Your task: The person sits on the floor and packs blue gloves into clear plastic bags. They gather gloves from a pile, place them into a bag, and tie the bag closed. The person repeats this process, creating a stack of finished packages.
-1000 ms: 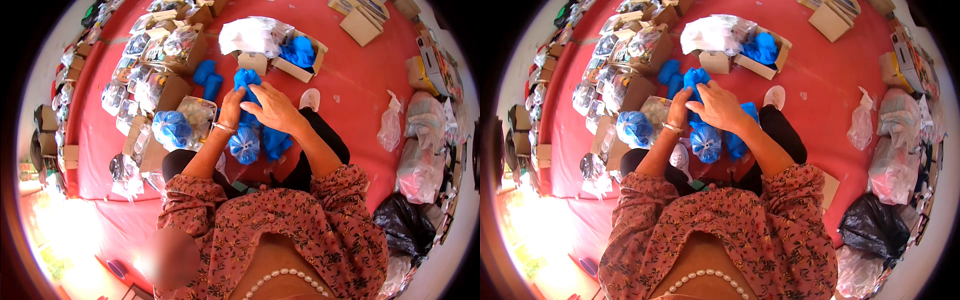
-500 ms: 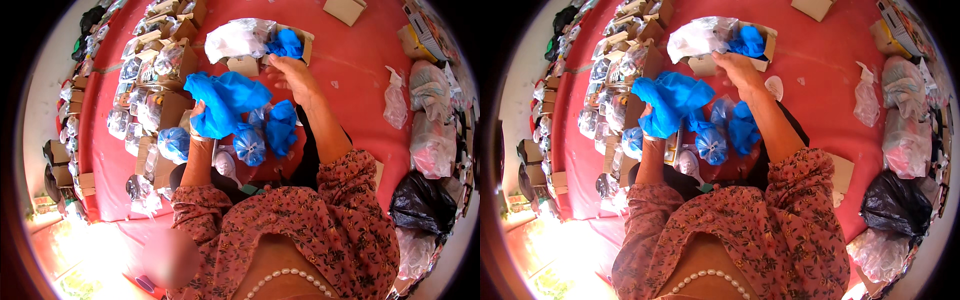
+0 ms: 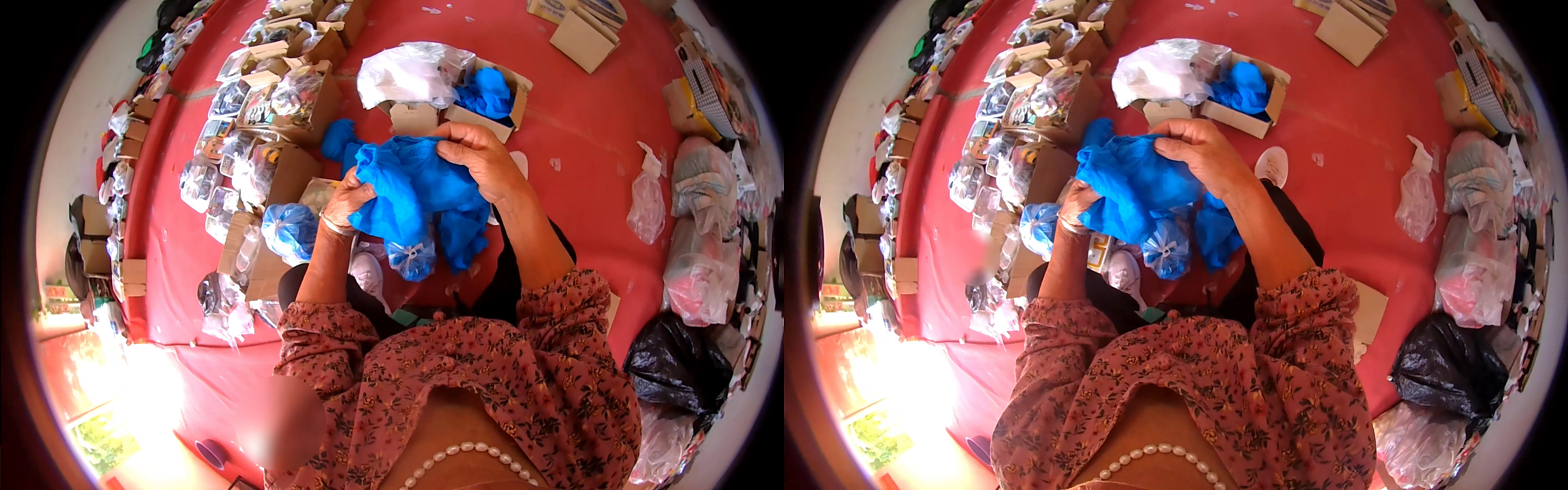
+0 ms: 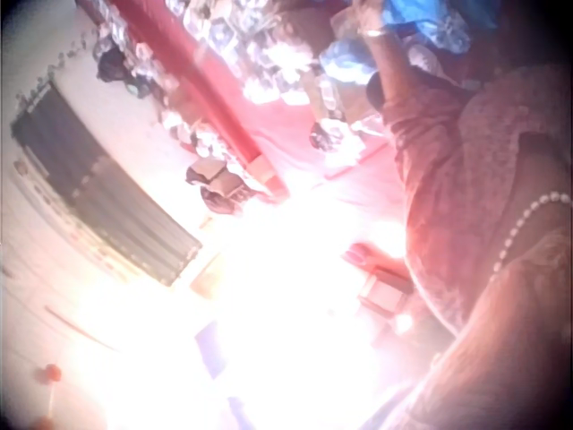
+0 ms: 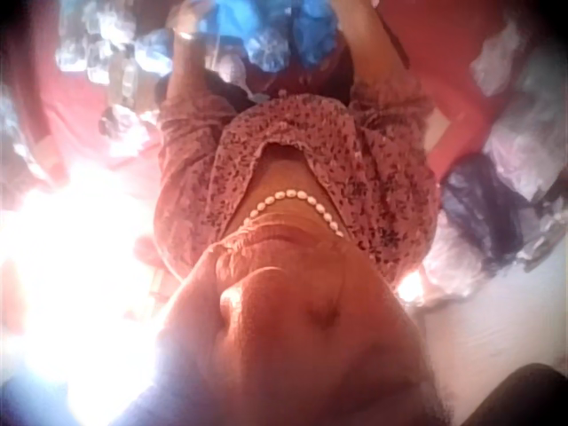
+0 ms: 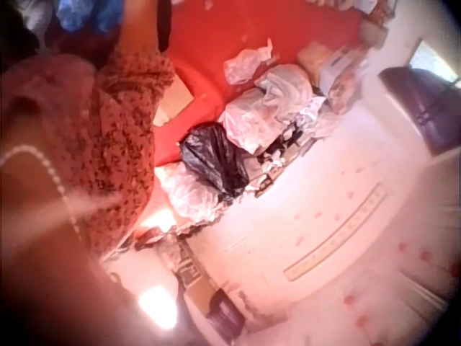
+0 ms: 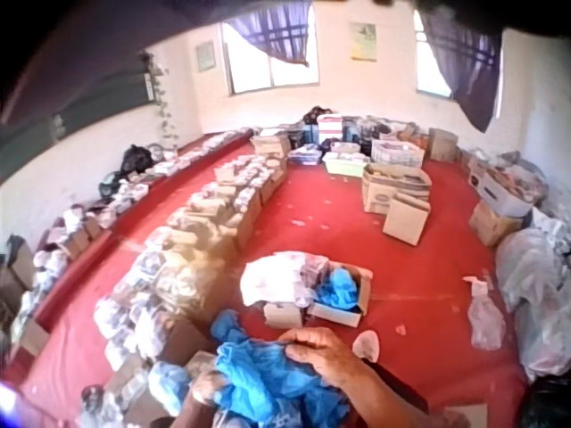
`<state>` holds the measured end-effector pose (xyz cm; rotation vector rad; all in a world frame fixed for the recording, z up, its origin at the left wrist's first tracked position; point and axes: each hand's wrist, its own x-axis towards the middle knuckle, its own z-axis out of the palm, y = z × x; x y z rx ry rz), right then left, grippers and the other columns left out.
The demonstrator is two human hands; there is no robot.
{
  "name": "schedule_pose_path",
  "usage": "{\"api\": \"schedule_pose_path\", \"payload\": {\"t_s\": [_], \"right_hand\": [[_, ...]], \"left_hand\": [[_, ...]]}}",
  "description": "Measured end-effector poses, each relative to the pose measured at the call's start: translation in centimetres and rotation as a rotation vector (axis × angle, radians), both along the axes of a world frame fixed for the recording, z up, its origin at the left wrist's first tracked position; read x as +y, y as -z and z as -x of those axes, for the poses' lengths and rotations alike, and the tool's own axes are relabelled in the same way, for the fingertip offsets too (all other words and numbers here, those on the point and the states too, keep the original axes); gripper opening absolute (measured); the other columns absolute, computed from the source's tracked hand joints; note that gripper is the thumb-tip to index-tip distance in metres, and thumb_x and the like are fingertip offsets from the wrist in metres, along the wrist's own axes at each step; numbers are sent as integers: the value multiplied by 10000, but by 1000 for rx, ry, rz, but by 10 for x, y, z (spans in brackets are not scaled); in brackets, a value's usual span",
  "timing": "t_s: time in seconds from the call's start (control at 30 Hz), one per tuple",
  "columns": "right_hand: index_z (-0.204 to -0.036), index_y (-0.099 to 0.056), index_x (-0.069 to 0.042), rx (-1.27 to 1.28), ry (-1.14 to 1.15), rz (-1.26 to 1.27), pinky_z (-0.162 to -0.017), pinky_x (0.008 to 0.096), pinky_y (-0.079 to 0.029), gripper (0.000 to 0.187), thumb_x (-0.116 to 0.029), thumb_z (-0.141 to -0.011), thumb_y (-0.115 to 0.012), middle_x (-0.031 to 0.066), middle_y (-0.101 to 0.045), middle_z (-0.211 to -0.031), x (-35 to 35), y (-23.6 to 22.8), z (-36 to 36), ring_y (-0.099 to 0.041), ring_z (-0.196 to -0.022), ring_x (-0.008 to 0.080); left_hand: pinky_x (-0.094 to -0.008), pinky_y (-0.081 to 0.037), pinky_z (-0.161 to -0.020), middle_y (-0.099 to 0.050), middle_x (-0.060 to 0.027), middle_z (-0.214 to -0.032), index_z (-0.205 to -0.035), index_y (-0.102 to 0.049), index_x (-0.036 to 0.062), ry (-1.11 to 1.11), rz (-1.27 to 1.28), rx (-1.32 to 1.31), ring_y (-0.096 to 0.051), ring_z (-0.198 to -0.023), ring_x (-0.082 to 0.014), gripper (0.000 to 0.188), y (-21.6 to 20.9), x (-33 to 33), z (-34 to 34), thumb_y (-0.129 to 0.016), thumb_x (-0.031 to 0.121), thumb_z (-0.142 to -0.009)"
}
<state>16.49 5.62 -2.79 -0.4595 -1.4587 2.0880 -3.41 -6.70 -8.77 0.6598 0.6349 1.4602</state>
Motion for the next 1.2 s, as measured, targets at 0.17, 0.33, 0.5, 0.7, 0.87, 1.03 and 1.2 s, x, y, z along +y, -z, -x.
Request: {"api": "schedule_pose_path", "payload": {"t_s": [0.17,0.33,0.5,0.7,0.87,1.03,1.2], "right_hand": [[-981,-593,4,-105,88,63,-743,211,-437,204,-139,-837,-579,0,-592,-879,-6,3,11,-524,-841,58],[-1070,-557,28,-90,25,81,-791,246,-449,287,-55,-796,-581,58,-601,-963,-10,8,15,-556,-878,118],[-1046,-581,2,43,-162,338,-785,255,-462,268,-22,-779,-579,56,-622,-926,-10,0,6,-579,-831,115],[-955,-602,-39,-41,-169,54,-775,235,-449,223,-24,-734,-632,-8,-609,-853,-22,-2,19,-566,-816,101],[-891,-606,-36,-370,253,-548,-673,323,-456,228,-108,-687,-679,87,-618,-783,-17,15,27,-593,-719,217],[-856,-581,10,-518,330,-754,-658,409,-447,186,-109,-715,-603,206,-597,-784,-20,26,28,-589,-734,338],[-853,-594,-2,-400,651,-830,-656,383,-455,143,-85,-743,-558,144,-610,-761,-26,41,35,-585,-697,316]], "left_hand": [[-307,-500,-776,-610,-84,-1007,-1095,-529,2,-94,128,69,-606,-870,-167,273,-5,6,-12,-558,123,-853],[-302,-502,-766,-606,-88,-1010,-1120,-499,-4,-67,114,110,-604,-860,-157,317,-6,11,-18,-571,138,-846],[-333,-479,-823,-607,-71,-1007,-1159,-480,20,-43,32,53,-595,-889,-177,346,4,-2,-13,-572,123,-842],[-330,-471,-836,-581,-55,-1058,-1150,-511,47,52,47,-24,-556,-956,-169,390,62,3,7,-640,104,-787],[-323,-481,-810,-586,-56,-1020,-1119,-529,45,-61,52,-8,-575,-913,-170,334,36,9,-2,-612,54,-796],[-313,-482,-804,-611,-53,-990,-1072,-556,33,-39,92,-14,-590,-877,-163,261,12,5,-13,-588,48,-813],[-273,-463,-797,-609,-24,-977,-1048,-567,25,46,69,197,-572,-880,-119,219,7,7,-16,-528,28,-833]]}}
